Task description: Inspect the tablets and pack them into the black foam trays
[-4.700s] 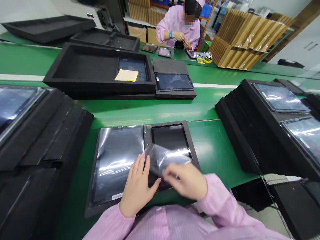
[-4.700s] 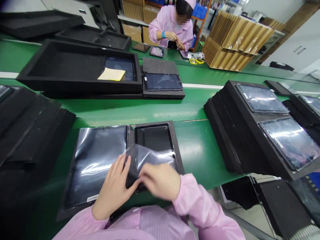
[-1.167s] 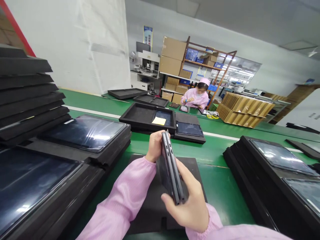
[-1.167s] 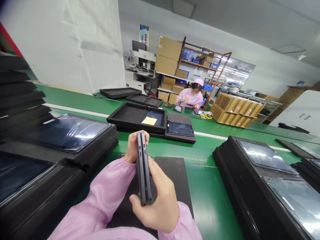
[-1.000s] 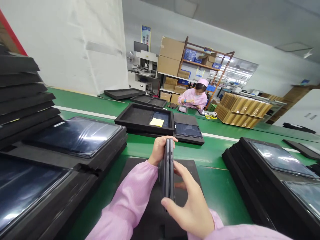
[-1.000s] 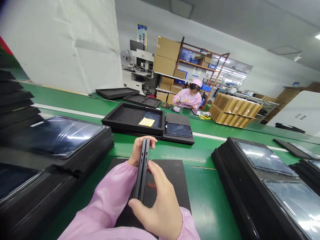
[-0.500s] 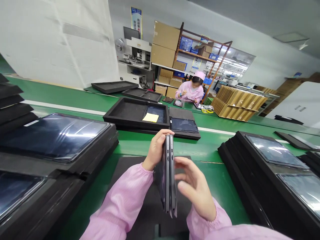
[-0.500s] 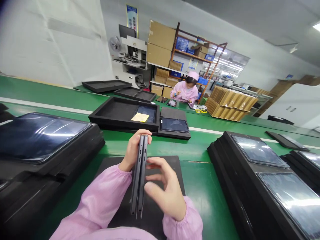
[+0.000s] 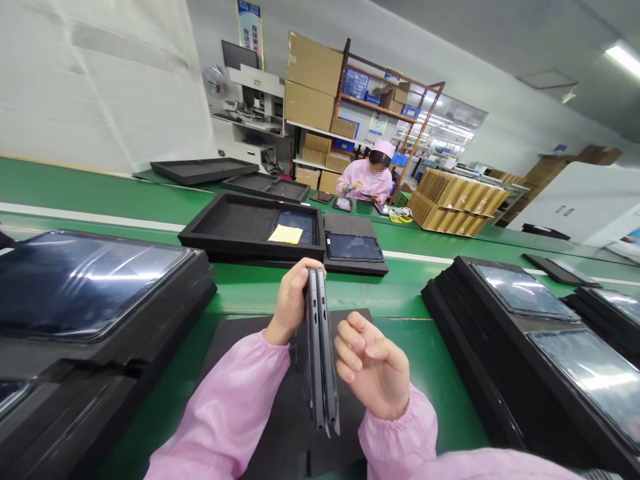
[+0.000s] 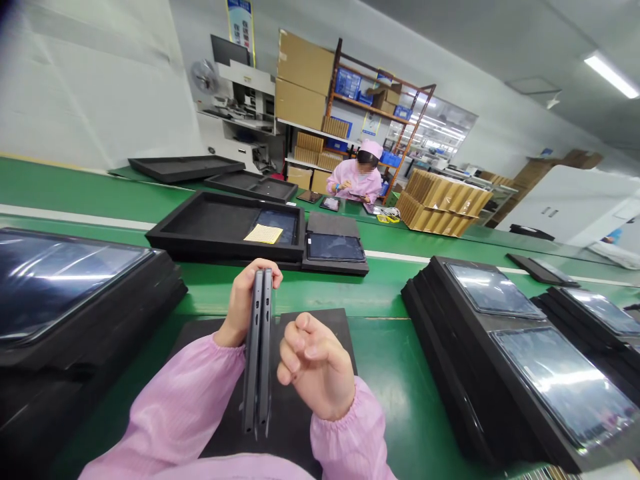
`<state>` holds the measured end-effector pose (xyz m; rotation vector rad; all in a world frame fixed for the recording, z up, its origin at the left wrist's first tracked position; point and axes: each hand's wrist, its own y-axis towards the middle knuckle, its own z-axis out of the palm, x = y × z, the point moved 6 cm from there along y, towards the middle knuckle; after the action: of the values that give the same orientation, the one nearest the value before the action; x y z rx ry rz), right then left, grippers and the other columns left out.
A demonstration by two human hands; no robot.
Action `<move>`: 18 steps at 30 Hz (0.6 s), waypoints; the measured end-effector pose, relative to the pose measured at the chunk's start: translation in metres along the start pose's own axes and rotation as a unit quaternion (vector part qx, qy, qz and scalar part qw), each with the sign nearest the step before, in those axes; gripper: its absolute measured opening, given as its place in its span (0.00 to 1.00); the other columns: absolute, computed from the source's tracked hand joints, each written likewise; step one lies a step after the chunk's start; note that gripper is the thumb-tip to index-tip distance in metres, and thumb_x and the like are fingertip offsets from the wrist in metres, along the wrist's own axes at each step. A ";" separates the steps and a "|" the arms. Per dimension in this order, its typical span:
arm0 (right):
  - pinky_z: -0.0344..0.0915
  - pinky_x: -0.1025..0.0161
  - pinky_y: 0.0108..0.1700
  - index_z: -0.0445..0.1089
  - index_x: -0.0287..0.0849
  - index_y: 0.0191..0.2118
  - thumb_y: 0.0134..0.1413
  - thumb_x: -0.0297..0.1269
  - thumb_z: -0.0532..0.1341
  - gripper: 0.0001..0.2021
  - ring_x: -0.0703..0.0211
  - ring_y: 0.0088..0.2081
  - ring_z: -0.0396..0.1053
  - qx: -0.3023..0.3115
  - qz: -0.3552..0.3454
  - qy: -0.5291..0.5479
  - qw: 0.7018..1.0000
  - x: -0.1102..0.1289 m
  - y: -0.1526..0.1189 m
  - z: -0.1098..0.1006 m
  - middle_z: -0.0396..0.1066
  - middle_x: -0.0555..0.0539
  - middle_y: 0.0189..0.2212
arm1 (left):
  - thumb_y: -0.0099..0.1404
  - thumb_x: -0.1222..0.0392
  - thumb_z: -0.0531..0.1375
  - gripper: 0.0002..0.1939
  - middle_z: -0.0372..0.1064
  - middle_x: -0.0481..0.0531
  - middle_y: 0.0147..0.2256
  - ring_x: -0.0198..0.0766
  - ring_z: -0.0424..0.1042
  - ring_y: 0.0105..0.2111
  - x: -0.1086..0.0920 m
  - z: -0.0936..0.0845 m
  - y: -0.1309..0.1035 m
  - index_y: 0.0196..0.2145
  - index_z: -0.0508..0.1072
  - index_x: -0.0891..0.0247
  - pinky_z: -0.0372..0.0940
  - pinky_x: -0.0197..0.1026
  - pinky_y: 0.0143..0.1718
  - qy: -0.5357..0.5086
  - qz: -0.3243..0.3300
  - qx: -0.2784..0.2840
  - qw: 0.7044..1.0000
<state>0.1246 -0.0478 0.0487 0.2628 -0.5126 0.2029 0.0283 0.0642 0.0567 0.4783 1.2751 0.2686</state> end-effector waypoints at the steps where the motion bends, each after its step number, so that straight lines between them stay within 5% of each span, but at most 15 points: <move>1: 0.65 0.75 0.25 0.73 0.41 0.33 0.44 0.26 0.66 0.08 0.69 0.22 0.46 0.002 -0.001 -0.002 1.000 0.000 0.000 0.000 0.52 0.57 0.24 | 0.62 0.42 0.52 0.19 0.63 0.46 0.21 0.37 0.59 0.23 0.000 0.000 0.000 0.26 0.69 0.59 0.56 0.42 0.27 0.001 0.000 0.000 1.000; 11: 0.61 0.76 0.22 0.71 0.43 0.32 0.43 0.25 0.65 0.08 0.69 0.21 0.46 -0.020 -0.007 -0.037 0.999 -0.002 0.002 -0.007 0.53 0.57 0.23 | 0.63 0.41 0.50 0.20 0.62 0.46 0.21 0.37 0.60 0.23 -0.002 0.000 0.000 0.25 0.68 0.58 0.59 0.42 0.28 0.020 0.008 0.006 1.000; 18: 0.67 0.70 0.29 0.73 0.45 0.37 0.45 0.31 0.69 0.11 0.66 0.26 0.62 -0.102 -0.127 -0.246 0.956 0.013 -0.003 -0.017 0.66 0.52 0.30 | 0.62 0.44 0.50 0.18 0.62 0.45 0.21 0.36 0.59 0.21 -0.003 0.001 0.002 0.25 0.67 0.58 0.59 0.41 0.26 0.039 -0.010 -0.003 0.999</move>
<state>0.1437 -0.0442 0.0405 0.1735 -0.9796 -0.1740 0.0289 0.0641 0.0602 0.4537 1.3541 0.2767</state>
